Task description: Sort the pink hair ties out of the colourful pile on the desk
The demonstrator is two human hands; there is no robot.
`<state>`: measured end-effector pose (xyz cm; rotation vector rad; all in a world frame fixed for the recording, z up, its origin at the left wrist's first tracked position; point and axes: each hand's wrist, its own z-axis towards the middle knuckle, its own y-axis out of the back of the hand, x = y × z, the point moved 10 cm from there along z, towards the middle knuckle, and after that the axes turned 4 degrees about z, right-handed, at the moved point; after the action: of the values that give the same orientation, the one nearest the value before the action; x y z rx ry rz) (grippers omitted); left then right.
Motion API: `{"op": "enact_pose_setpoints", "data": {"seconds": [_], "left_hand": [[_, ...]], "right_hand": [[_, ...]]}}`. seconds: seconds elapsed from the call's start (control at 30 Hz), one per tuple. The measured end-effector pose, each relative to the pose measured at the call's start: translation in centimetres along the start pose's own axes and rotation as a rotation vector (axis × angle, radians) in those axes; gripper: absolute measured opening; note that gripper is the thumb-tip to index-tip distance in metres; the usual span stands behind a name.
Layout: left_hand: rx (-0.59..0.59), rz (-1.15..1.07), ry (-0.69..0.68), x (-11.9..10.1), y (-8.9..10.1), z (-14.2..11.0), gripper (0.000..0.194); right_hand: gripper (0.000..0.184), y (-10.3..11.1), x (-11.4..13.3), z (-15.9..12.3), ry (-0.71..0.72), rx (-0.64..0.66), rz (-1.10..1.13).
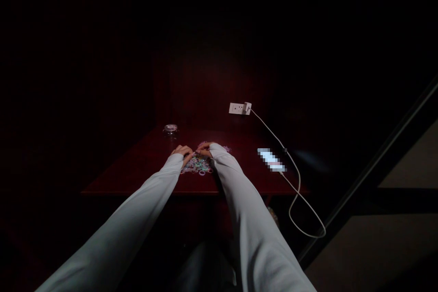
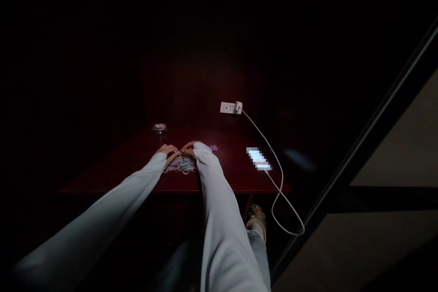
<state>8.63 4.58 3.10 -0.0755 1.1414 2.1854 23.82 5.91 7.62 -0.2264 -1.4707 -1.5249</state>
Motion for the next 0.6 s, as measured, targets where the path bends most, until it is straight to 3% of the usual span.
{"op": "enact_pose_setpoints", "data": {"seconds": [0.3, 0.47, 0.6], "left_hand": [[0.026, 0.012, 0.005, 0.9, -0.9, 0.3, 0.021], [0.035, 0.008, 0.001, 0.9, -0.9, 0.3, 0.026], [0.020, 0.008, 0.002, 0.0, -0.3, 0.0, 0.027]], "right_hand": [[0.008, -0.6, -0.5, 0.2, -0.062, 0.063, 0.046], [0.010, 0.5, -2.1, -0.1, -0.121, -0.046, 0.009], [0.012, 3.2, -5.0, -1.6, -0.202, -0.185, -0.067]]}}
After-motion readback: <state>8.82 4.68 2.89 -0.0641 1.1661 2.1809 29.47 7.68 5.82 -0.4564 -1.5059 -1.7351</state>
